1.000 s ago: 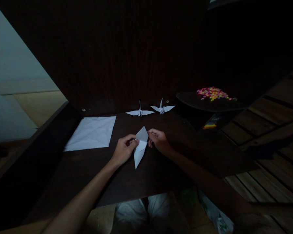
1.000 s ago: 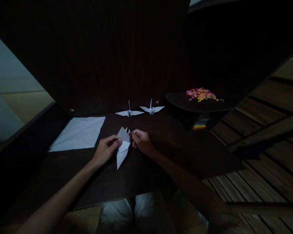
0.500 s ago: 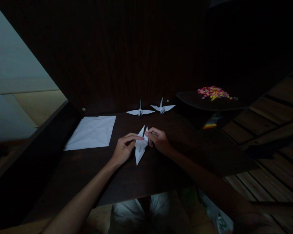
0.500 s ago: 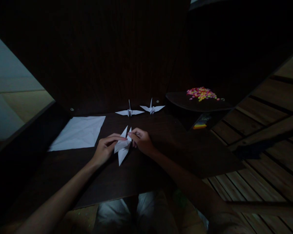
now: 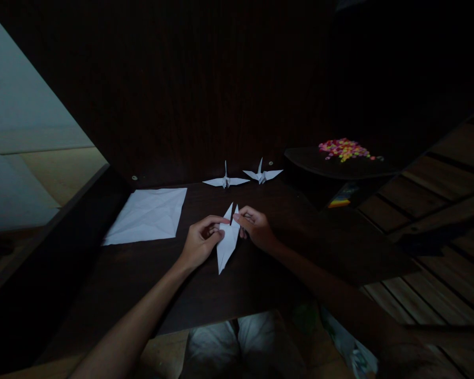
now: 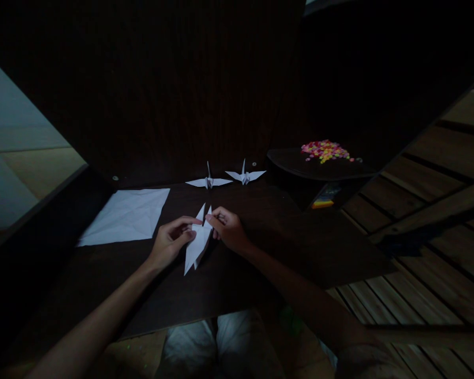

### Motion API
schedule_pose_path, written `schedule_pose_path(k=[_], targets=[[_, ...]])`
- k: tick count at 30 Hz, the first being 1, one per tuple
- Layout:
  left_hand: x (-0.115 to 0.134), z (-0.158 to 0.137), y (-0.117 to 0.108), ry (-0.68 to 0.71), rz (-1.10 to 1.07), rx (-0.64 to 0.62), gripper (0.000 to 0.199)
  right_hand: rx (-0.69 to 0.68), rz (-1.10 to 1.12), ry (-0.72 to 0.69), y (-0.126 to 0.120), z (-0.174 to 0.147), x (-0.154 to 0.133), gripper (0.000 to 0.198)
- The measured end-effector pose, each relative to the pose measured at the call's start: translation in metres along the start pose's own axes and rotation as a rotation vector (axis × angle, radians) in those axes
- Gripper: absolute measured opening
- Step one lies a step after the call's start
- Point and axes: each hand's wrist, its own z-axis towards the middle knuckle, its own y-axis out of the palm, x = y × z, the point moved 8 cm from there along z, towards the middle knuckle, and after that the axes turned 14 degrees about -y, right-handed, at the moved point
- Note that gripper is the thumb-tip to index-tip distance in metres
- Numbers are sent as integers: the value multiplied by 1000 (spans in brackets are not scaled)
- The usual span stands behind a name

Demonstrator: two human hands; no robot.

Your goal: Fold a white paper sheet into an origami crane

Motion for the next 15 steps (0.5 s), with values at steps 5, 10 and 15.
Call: schedule_pose_path(k=[5,10,15], targets=[[-1,0,-7,-5,-19,89,26,71,129,-12,-3,2,0,26],[0,2,-18,50,-78,144,28,-90,204,-55,4,-1,-6,29],[3,-1,-16,34,-66,147,32,-130,118,-29,6,-4,-2,34]])
